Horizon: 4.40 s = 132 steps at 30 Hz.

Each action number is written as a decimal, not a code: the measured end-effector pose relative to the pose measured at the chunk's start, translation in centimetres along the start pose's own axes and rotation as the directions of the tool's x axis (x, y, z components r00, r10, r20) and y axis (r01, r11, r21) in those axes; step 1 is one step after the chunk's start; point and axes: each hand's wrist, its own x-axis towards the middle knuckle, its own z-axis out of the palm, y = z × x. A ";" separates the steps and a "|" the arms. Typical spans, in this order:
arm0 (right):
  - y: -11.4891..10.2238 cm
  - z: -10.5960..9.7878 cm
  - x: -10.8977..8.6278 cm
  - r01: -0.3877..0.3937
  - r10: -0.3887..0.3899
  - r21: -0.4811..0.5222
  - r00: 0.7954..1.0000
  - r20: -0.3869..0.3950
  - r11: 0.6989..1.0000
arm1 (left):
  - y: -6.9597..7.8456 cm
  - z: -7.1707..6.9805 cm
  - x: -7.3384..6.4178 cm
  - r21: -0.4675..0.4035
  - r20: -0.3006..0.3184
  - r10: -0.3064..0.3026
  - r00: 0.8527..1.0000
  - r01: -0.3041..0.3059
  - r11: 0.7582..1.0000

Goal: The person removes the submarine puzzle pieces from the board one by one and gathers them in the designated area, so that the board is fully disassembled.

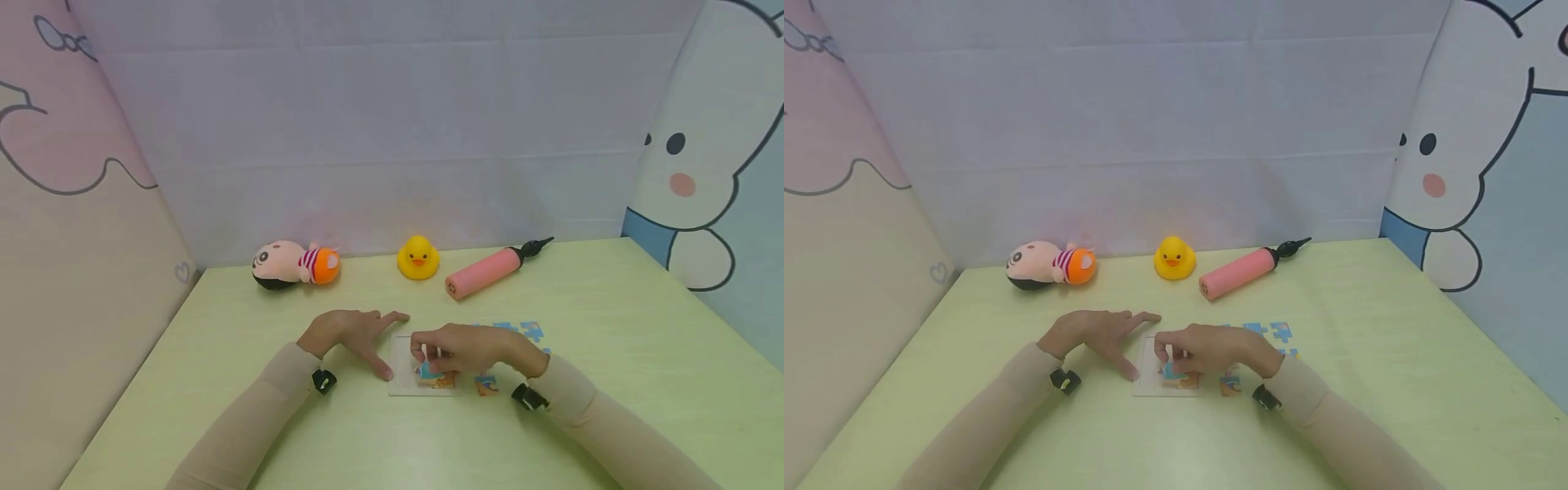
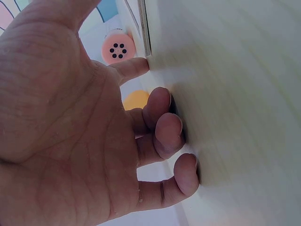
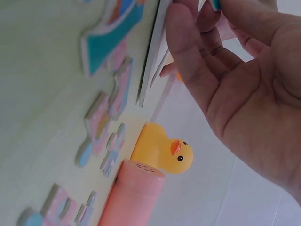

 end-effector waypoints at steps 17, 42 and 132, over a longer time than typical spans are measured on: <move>1.1 -1.3 -4.4 0.004 -0.003 -0.021 1.000 0.020 1.000 | 0.0 -0.5 -0.2 -0.024 0.012 0.022 1.000 -0.021 0.999; 4.1 -1.8 -10.8 -0.062 0.063 0.039 0.998 -0.025 0.997 | 0.2 -0.2 -0.2 -0.065 0.006 0.011 1.000 -0.011 0.998; 0.5 -0.3 -2.3 -0.121 0.122 -0.071 0.993 0.007 0.990 | -0.1 -0.2 0.1 -0.021 0.008 0.008 1.000 -0.008 1.000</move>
